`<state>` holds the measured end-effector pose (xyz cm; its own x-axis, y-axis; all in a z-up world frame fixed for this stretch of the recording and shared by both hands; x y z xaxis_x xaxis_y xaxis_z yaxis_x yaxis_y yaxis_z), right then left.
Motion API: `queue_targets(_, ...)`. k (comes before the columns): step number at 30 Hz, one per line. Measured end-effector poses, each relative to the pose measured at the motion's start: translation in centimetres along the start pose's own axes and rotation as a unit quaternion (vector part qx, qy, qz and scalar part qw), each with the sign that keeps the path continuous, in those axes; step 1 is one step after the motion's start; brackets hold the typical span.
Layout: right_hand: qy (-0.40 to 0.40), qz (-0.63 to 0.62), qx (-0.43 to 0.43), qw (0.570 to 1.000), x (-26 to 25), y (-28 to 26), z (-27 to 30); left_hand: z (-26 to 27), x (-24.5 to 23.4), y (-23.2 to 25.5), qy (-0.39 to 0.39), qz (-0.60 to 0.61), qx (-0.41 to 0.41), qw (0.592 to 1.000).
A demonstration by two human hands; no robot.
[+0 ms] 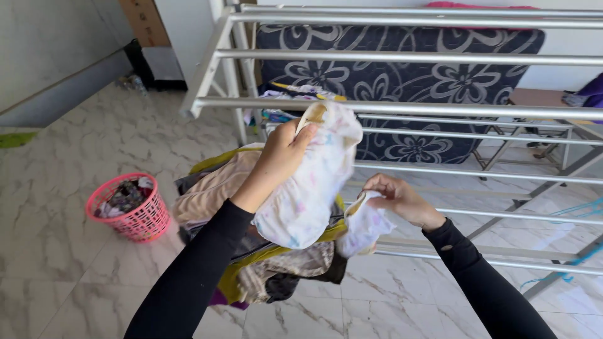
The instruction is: Taking dry laundry off a rack and folding it.
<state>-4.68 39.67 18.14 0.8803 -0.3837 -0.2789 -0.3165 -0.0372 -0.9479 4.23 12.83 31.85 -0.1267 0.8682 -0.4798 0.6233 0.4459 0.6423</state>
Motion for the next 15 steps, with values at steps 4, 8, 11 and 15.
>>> queue_targets(4, 0.035, 0.071, -0.034, 0.996, -1.2, 4.2, -0.8, 3.6, -2.2, -3.9, -0.065, -0.11, -0.111, 0.986)
queue_targets(8, 0.165, 0.027, -0.071, 0.983, 2.6, 0.0, -4.0, 6.3, -2.3, -6.3, -0.114, -0.182, -0.152, 0.965)
queue_targets(11, 0.181, 0.153, 0.022, 0.971, 7.2, -2.8, -7.4, 7.8, -1.4, -7.9, -0.167, -0.155, -0.163, 0.96)
queue_targets(15, 0.066, 0.177, -0.079, 0.979, 9.3, 0.0, -10.5, 11.3, -1.0, -9.2, -0.316, -0.197, -0.134, 0.918)
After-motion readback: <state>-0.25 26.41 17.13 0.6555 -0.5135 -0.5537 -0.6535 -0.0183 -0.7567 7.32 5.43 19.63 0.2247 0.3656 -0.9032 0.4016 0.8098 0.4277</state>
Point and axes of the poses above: each hand's wrist, its own z-axis away from the middle knuckle, its own x-axis out of the palm, y = z × x, the point moved 5 cm from there along -z, towards the middle knuckle, and after that the axes turned 15 degrees about -y, right-handed, at the moved point
